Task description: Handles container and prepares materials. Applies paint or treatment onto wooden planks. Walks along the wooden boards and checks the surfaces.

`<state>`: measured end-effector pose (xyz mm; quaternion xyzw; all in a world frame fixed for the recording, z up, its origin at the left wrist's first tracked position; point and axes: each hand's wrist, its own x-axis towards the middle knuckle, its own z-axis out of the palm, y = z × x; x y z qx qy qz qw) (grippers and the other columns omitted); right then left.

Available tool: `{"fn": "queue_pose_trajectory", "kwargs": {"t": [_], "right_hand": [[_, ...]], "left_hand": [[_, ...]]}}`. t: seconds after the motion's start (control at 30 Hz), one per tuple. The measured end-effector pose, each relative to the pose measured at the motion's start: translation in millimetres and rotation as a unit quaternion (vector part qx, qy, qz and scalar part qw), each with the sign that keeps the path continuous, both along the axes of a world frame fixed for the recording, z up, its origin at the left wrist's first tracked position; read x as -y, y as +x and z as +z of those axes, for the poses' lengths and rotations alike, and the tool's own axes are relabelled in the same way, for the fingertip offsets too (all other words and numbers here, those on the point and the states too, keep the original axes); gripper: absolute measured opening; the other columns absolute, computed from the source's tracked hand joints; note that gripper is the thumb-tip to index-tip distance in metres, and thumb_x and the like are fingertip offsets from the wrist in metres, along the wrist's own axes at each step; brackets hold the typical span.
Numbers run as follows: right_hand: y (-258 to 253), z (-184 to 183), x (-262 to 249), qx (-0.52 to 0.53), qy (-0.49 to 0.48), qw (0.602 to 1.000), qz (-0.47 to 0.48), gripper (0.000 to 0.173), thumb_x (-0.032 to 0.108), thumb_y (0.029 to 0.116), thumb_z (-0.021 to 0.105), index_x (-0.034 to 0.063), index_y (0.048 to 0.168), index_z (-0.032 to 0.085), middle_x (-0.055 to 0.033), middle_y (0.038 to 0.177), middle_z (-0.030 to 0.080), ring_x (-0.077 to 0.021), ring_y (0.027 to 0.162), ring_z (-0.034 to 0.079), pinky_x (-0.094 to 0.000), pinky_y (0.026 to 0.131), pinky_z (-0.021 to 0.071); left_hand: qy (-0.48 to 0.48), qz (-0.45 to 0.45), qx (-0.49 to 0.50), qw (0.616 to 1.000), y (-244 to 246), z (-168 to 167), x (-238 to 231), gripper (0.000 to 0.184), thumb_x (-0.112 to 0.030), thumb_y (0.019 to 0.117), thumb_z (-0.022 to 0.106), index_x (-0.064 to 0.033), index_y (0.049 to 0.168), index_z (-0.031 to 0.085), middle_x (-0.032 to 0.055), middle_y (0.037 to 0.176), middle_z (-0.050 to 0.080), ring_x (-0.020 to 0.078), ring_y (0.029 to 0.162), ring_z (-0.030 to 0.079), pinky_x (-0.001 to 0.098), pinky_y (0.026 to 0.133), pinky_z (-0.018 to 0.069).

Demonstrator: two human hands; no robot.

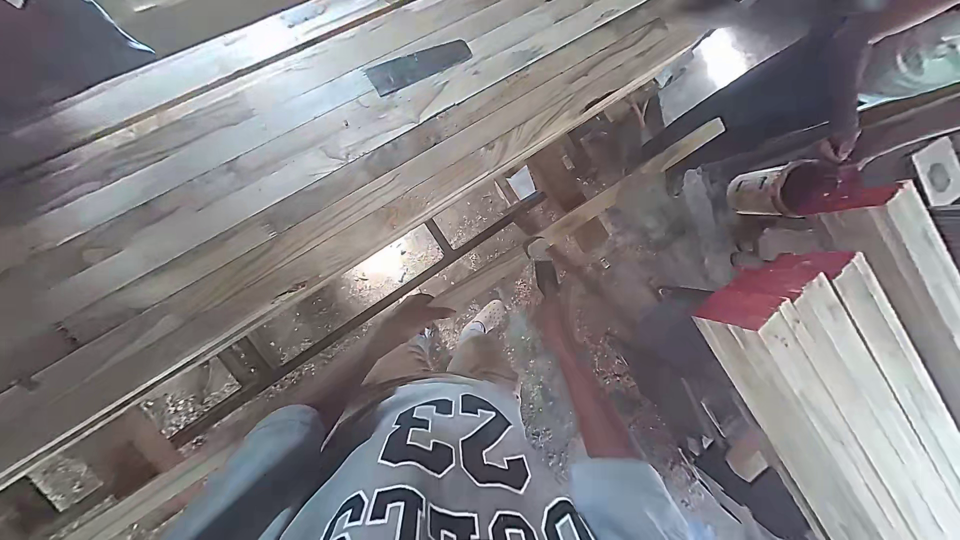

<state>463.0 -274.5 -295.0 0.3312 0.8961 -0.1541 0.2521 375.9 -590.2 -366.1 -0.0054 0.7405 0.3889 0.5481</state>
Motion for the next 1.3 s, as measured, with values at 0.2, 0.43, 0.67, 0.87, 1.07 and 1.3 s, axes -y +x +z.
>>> {"fn": "queue_pose_trajectory", "kwargs": {"t": [0.2, 0.43, 0.67, 0.87, 1.07, 1.3], "right_hand": [[-61, 44, -33, -0.066, -0.183, 0.961, -0.198, 0.047, 0.013, 0.1042, 0.054, 0.0049, 0.149, 0.047, -0.0223, 0.112, 0.070, -0.0257, 0.082, 0.075, -0.0411, 0.075, 0.0639], [-15, 39, 69, -0.056, -0.345, 0.904, -0.246, 0.051, 0.009, 0.1029, 0.054, 0.0068, 0.152, 0.043, -0.0182, 0.095, 0.067, -0.0208, 0.062, 0.068, -0.0373, 0.059, 0.0607], [59, 24, 47, -0.212, -0.522, 0.713, -0.417, 0.055, 0.005, 0.1071, 0.044, 0.0065, 0.159, 0.028, -0.0255, 0.118, 0.067, -0.0327, 0.089, 0.074, -0.0448, 0.075, 0.0636], [83, -3, 36, -0.274, -0.444, 0.777, -0.353, 0.057, 0.006, 0.1066, 0.048, 0.0042, 0.160, 0.028, -0.0264, 0.128, 0.061, -0.0324, 0.088, 0.074, -0.0444, 0.070, 0.0650], [4, -25, 6, -0.241, -0.140, 0.959, -0.046, 0.051, 0.016, 0.1066, 0.050, 0.0077, 0.156, 0.042, -0.0275, 0.147, 0.051, -0.0362, 0.121, 0.063, -0.0454, 0.101, 0.0549], [4, -2, 4, -0.023, -0.018, 0.999, 0.037, 0.068, 0.008, 0.0973, 0.056, 0.0223, 0.160, 0.036, -0.0294, 0.152, 0.040, -0.0414, 0.113, 0.066, -0.0517, 0.090, 0.0588]], "left_hand": [[-0.098, -0.128, -0.092, 0.983, 3, 22, -9, 0.077, -0.078, 0.0825, 0.063, -0.0115, 0.120, 0.069, 0.0165, 0.105, 0.072, 0.0354, 0.099, 0.070, 0.0632, 0.089, 0.0536], [-0.118, -0.187, -0.115, 0.968, 10, 33, -7, 0.080, -0.076, 0.0919, 0.052, -0.0087, 0.134, 0.059, 0.0228, 0.116, 0.069, 0.0424, 0.111, 0.067, 0.0654, 0.093, 0.0522], [-0.119, -0.177, -0.247, 0.945, 20, 51, 16, 0.056, -0.048, 0.0946, 0.067, -0.0134, 0.139, 0.061, 0.0157, 0.134, 0.064, 0.0343, 0.128, 0.059, 0.0586, 0.109, 0.0448], [-0.173, -0.178, -0.343, 0.906, 46, 44, 10, 0.055, -0.045, 0.0933, 0.067, -0.0113, 0.137, 0.063, 0.0164, 0.131, 0.065, 0.0351, 0.125, 0.061, 0.0548, 0.106, 0.0472], [-0.070, -0.139, -0.229, 0.961, 31, 32, 50, 0.074, -0.057, 0.0840, 0.079, -0.0149, 0.141, 0.059, 0.0149, 0.131, 0.066, 0.0323, 0.122, 0.062, 0.0570, 0.107, 0.0479], [-0.063, -0.057, -0.021, 0.996, 37, 22, 68, 0.063, -0.050, 0.0901, 0.077, -0.0097, 0.136, 0.060, 0.0148, 0.099, 0.072, 0.0247, 0.077, 0.071, 0.0459, 0.076, 0.0604]]}}
